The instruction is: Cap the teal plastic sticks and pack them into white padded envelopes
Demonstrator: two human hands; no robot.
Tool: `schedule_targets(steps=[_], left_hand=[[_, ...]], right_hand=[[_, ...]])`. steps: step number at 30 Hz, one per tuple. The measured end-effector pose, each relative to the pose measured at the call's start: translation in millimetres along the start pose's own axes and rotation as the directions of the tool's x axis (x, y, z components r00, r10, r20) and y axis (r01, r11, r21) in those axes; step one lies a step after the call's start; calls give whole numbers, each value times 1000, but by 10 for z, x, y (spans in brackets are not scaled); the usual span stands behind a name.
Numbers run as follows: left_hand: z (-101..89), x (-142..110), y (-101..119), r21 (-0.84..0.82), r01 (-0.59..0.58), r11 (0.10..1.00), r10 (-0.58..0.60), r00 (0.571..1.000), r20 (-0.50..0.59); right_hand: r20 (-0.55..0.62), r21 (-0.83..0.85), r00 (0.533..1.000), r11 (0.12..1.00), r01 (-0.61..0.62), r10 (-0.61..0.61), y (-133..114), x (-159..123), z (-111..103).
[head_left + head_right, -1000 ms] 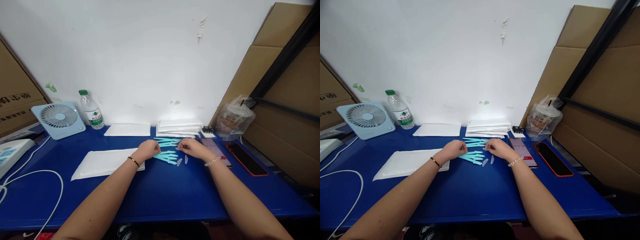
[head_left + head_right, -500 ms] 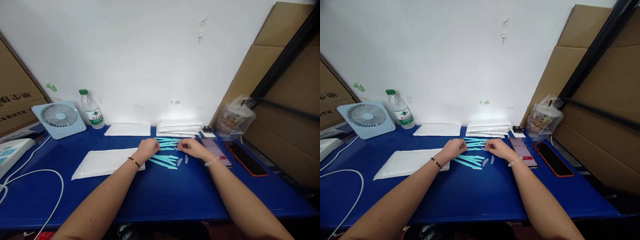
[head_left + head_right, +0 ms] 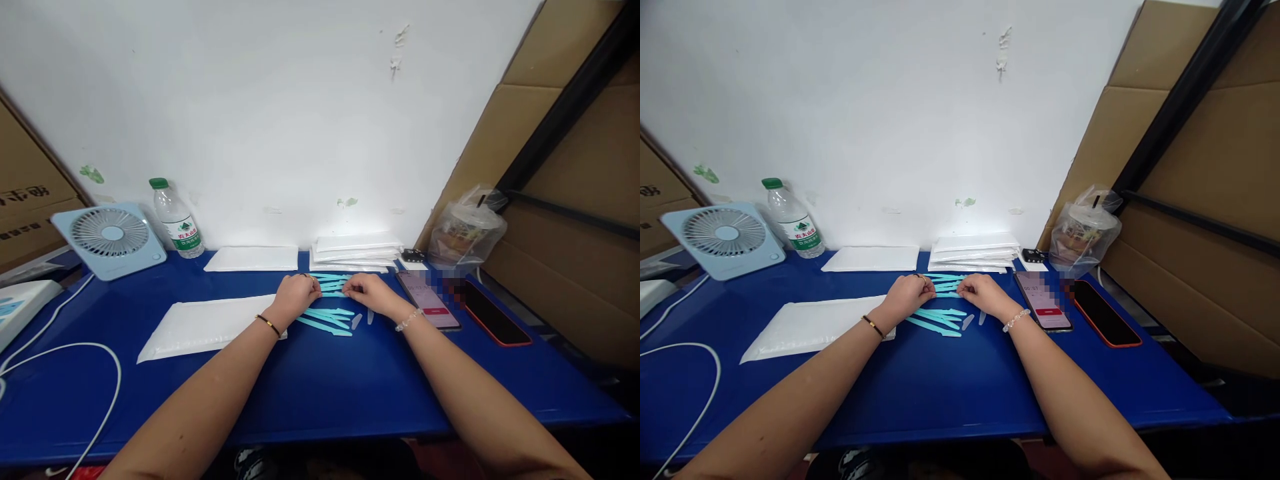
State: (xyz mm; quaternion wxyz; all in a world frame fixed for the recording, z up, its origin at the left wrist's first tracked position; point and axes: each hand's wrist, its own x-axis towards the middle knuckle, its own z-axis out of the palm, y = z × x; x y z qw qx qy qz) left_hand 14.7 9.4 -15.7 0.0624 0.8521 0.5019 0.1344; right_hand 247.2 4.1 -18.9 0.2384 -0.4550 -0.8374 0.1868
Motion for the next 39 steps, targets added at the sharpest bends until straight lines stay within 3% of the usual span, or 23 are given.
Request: schedule_targets(steps=[3, 7, 10, 14, 17, 20, 27, 39], left_hand=[[-28, -30, -25, -56, 6, 998, -9, 999, -45], [-80, -86, -50, -200, -31, 979, 63, 986, 157], [-86, -98, -50, -234, -20, 972, 78, 967, 242], [-75, -80, -42, -125, -29, 992, 50, 983, 174], [-74, -78, -46, -98, -24, 995, 36, 992, 122], [-67, -86, -48, -121, 12, 993, 6, 988, 152], [-16, -67, -34, -123, 64, 990, -46, 989, 139], [-27, -53, -52, -126, 48, 991, -36, 995, 92]], right_hand=[[-118, -75, 990, 993, -87, 78, 71, -51, -178], [-65, -139, 974, 965, -224, 217, 153, -142, -351], [-17, -174, 988, 973, -154, 153, 156, -151, -316], [62, -184, 998, 983, 28, -17, 137, -98, -196], [74, -208, 997, 978, 31, -15, 142, -65, -149], [53, -228, 998, 972, 48, -36, 143, -59, -142], [122, -7, 991, 999, 48, -47, 96, -83, -135], [97, 17, 995, 1000, 13, -14, 51, -70, -57]])
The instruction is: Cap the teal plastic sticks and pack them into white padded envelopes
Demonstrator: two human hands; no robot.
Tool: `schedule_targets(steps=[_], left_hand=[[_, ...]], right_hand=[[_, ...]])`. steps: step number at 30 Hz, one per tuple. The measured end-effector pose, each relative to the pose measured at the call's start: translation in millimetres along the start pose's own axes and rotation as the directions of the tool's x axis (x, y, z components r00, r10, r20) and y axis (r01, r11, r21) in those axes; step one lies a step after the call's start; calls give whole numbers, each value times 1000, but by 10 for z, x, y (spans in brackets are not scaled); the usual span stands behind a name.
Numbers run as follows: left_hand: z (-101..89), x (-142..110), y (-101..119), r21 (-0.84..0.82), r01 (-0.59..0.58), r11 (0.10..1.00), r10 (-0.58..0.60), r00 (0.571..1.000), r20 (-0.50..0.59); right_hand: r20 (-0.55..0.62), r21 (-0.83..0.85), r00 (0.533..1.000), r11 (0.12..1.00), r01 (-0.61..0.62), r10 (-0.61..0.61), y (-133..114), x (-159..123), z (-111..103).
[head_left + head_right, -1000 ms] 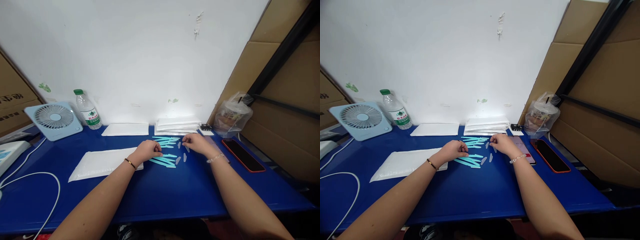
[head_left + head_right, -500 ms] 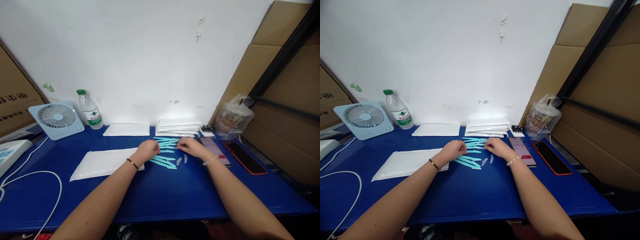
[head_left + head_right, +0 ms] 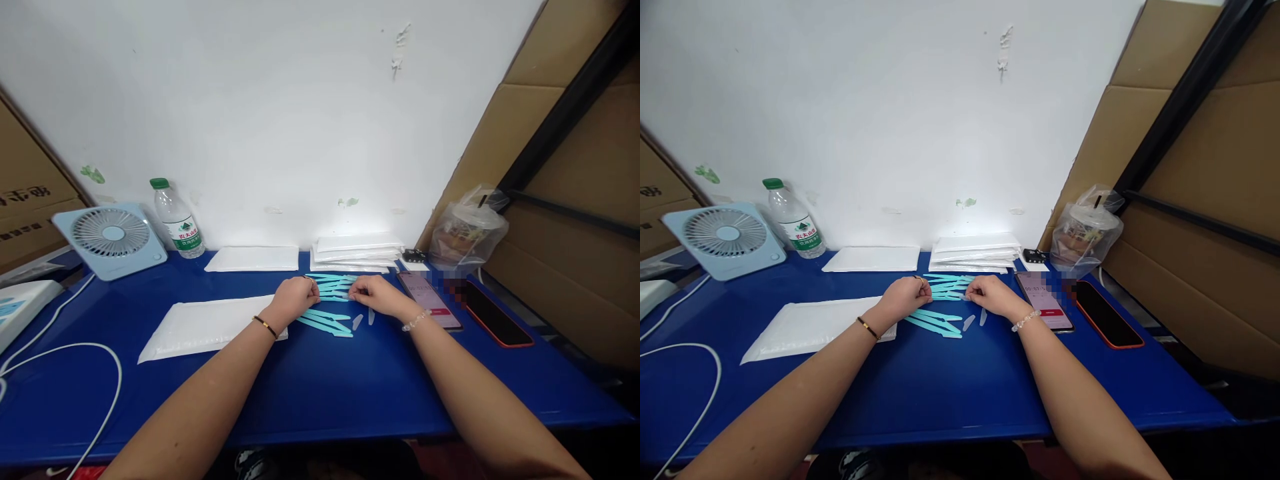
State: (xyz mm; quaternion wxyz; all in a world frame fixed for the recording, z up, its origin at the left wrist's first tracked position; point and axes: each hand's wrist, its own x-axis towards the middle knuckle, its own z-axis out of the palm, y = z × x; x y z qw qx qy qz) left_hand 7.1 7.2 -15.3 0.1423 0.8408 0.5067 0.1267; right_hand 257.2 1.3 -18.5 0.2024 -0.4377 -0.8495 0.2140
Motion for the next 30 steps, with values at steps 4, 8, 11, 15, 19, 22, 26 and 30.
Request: schedule_targets(steps=[4, 8, 11, 15, 19, 22, 26, 30], left_hand=[[-23, 1, -52, -4, 22, 1000, -22, 1000, 3], [2, 21, -51, -2, 10, 1000, -10, 1000, -3], [46, 41, -6, 8, -23, 1000, 23, 1000, -18], [33, 34, 47, 74, -24, 997, 32, 994, -103], [-116, -47, 44, -5, -65, 998, 65, 996, -60], [-196, -106, 21, -115, -133, 984, 149, 977, 150], [-169, -108, 6, -102, -141, 985, 159, 967, 200], [-117, -75, -1, 54, -182, 982, 179, 982, 57]], right_hand=[[-18, 9, 1000, 1000, -5, 5, 57, -23, -42], [-36, 7, 999, 1000, 14, -14, -16, 10, 25], [-50, -26, 998, 999, 39, -40, -109, 65, 110], [-74, -75, 996, 996, 43, -48, -103, 74, 48], [-126, -120, 982, 981, -154, 138, 26, -74, -268], [-18, -180, 949, 933, -312, 314, 63, -183, -435], [27, -274, 925, 893, -357, 378, 4, -173, -369], [-25, -314, 984, 933, -176, 177, -28, -80, -184]])
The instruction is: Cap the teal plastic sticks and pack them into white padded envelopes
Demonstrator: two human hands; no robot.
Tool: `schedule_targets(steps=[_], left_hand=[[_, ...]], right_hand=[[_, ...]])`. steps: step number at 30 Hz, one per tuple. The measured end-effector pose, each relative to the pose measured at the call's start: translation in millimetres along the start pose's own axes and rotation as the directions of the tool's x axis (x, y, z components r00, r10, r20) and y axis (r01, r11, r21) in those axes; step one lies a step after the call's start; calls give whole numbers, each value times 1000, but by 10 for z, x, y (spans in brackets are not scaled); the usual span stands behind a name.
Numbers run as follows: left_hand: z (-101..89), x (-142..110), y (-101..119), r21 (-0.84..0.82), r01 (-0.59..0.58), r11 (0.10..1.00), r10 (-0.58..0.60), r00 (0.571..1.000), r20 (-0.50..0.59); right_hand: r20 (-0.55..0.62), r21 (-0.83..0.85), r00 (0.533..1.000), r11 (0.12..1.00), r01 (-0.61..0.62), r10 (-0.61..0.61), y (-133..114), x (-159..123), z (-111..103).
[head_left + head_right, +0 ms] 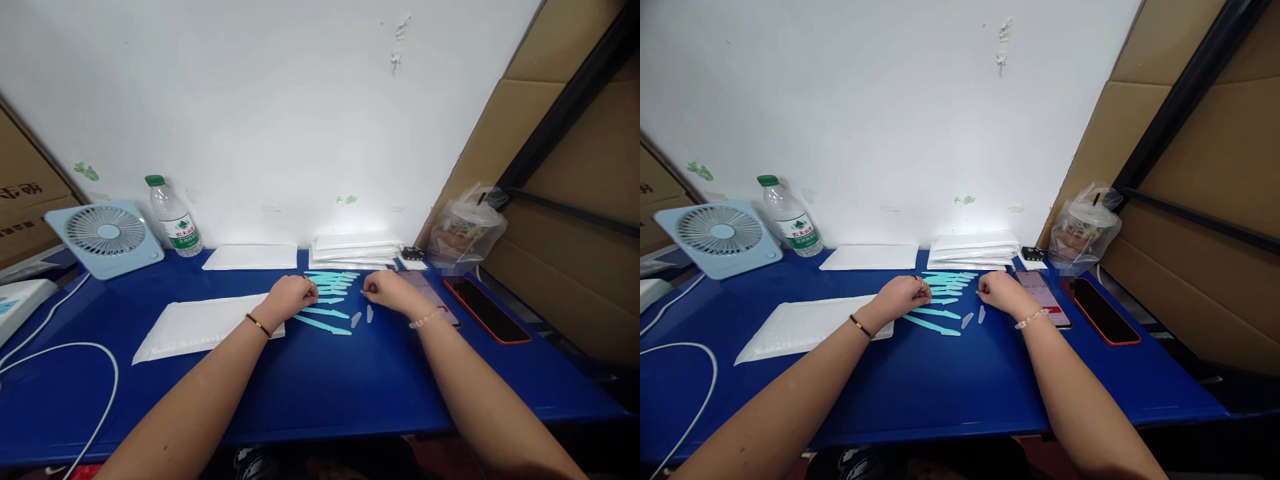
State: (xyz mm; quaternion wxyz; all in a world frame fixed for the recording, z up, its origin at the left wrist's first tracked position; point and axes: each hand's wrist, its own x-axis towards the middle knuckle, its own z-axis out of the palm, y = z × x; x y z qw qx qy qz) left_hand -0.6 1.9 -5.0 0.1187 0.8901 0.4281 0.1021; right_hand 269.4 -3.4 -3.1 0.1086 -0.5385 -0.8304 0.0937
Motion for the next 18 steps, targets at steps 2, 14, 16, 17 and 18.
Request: schedule_targets(steps=[2, 14, 16, 17, 18], left_hand=[[10, 3, -10, 37, -13, 999, 14, 1000, -24], [4, 15, -24, 41, -75, 996, 75, 997, -11], [17, 27, -31, 43, -71, 997, 72, 997, -14], [27, 34, -34, 41, -67, 997, 67, 998, -16], [39, 41, -37, 38, -61, 997, 62, 998, -17]], right_hand=[[-40, 30, 995, 996, 90, -89, -15, 30, 65], [-49, 278, 970, 929, 243, -239, -97, 39, 162], [-62, 270, 966, 927, 259, -252, -123, 50, 173], [-67, 265, 962, 925, 272, -264, -140, 56, 180], [-71, 260, 958, 922, 286, -277, -161, 63, 189]])
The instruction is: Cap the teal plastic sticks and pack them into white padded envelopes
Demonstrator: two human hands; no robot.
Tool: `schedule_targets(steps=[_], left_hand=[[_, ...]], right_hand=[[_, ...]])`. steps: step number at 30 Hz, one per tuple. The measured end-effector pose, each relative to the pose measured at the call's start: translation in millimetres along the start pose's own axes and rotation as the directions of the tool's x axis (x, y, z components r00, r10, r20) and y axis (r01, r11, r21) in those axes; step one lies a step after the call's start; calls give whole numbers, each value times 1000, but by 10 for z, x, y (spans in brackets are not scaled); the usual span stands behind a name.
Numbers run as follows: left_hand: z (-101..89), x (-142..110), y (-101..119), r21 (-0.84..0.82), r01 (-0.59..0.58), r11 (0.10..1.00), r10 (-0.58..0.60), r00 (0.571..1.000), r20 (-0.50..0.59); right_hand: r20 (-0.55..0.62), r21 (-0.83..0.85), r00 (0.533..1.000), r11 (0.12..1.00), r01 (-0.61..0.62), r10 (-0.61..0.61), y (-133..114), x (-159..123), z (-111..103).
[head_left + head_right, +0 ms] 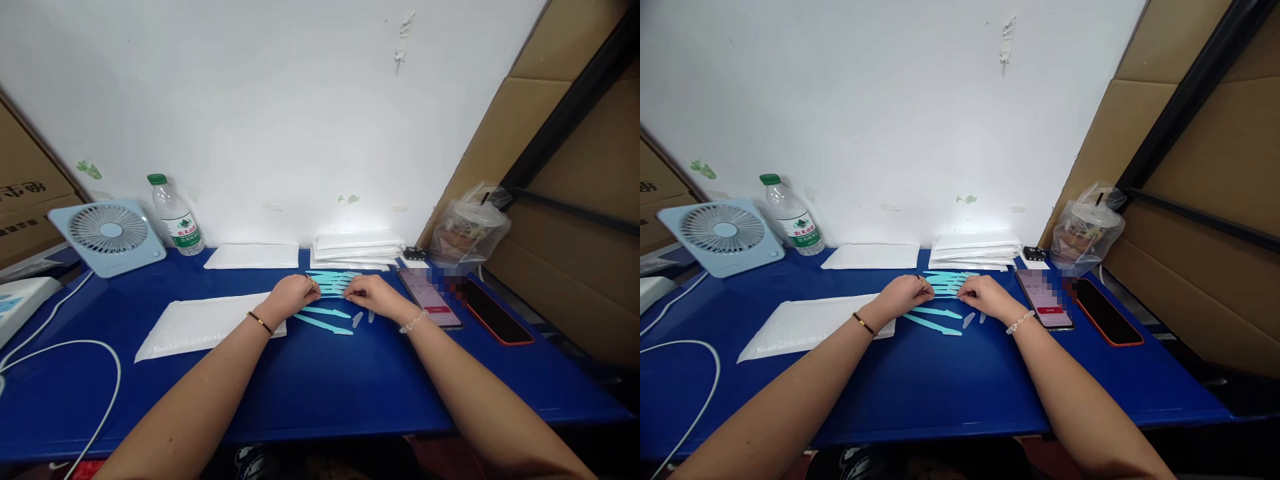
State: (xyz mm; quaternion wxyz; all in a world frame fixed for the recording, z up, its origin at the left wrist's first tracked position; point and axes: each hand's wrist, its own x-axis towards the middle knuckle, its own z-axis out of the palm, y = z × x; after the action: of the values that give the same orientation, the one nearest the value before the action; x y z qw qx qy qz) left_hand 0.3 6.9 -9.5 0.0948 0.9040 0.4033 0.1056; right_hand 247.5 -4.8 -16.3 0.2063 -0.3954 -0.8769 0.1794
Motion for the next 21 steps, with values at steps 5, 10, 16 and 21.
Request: schedule_targets(steps=[5, 10, 16, 21], left_hand=[[84, 49, -18, 2, -20, 1000, 20, 1000, -15], [61, 35, -12, -1, -5, 1000, 5, 998, -66], [-81, -59, 26, -134, -40, 990, 49, 997, 60], [-45, -53, 34, -164, 28, 986, -6, 992, 129]], right_hand=[[-26, -14, 999, 999, 39, -39, -58, 58, 88], [-55, -21, 998, 1000, 2, -3, -107, 38, 8], [214, 155, 977, 988, -9, -25, -161, -100, -240], [291, 169, 954, 978, -121, 67, -145, -108, -193]])
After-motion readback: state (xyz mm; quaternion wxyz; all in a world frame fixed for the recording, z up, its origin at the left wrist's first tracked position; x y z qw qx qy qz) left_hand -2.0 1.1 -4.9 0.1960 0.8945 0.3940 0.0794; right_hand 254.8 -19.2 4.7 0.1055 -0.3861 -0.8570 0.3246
